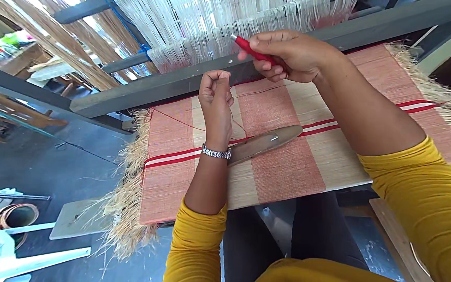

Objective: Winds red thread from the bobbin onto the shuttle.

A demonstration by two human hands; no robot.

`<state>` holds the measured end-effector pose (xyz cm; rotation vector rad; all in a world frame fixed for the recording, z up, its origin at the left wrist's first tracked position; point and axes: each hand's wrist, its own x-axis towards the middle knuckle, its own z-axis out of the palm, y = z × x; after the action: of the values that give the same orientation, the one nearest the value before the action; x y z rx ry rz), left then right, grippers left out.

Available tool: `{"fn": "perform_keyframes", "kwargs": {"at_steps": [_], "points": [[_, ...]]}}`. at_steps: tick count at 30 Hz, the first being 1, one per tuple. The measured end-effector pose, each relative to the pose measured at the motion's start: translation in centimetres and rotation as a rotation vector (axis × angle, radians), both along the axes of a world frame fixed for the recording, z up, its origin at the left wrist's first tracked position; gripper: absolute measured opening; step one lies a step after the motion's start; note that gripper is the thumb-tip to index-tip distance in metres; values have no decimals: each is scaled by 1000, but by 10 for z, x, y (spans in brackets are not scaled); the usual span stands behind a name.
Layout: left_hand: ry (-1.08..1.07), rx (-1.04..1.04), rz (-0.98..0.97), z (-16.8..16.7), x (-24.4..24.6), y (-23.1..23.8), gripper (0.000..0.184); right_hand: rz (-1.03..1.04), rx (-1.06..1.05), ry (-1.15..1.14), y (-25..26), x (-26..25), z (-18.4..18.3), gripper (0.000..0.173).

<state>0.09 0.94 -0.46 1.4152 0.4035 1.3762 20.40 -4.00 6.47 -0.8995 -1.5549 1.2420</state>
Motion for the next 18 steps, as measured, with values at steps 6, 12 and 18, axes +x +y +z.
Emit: {"fn": "perform_keyframes", "kwargs": {"at_steps": [6,12,18], "points": [[-27,-116,-13,-1,-1,2,10,33,-70,158,5,3,-3,41],[31,-72,36,-3,-1,6,13,80,-147,295,6,9,-2,45],[185,112,104,-4,0,4,16,-7,-111,256,5,16,3,41]]}}
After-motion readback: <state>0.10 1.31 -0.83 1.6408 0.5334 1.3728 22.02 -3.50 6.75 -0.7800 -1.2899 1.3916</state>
